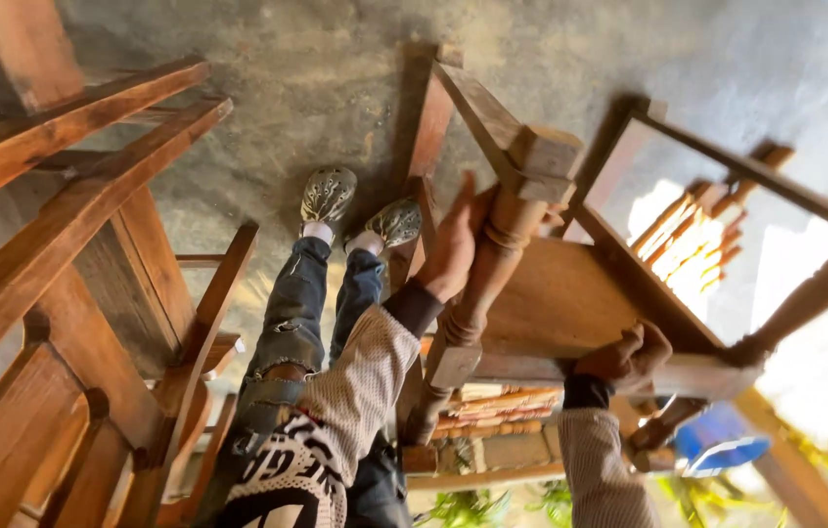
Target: Sanding the wooden frame and legs of a chair using sandpaper.
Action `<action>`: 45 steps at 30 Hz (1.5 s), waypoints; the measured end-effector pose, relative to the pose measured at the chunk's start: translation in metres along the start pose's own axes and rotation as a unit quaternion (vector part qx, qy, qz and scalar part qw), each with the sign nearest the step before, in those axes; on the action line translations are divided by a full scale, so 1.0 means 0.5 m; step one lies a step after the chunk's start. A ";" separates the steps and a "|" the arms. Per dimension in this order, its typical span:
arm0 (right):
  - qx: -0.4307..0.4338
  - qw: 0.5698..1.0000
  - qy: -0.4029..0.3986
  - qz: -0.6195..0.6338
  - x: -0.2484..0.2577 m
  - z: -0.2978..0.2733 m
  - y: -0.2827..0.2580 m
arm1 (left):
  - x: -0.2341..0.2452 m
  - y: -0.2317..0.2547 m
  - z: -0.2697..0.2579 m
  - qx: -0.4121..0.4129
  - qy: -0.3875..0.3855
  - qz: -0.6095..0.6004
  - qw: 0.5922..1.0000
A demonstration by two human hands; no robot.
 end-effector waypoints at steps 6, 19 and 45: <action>-0.023 0.999 -0.005 -0.047 0.000 -0.008 0.031 | 0.148 -0.079 0.031 0.010 -0.030 -0.074 0.997; -0.048 0.996 -0.056 -0.058 0.101 -0.027 -0.133 | 0.035 0.002 0.038 -0.030 -0.171 -0.047 0.984; -0.003 0.996 -0.045 -0.081 0.117 -0.016 -0.188 | 0.067 -0.020 0.014 0.034 -0.225 -0.055 0.972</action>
Point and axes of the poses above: each hand's wrist, its own z-axis towards the middle knuckle, its own x-axis out of the back of the hand, y = z × x, the point moved 1 cm from there along z, towards the middle knuckle, and after that the axes turned 13 degrees about -z, right-handed, at the moved point
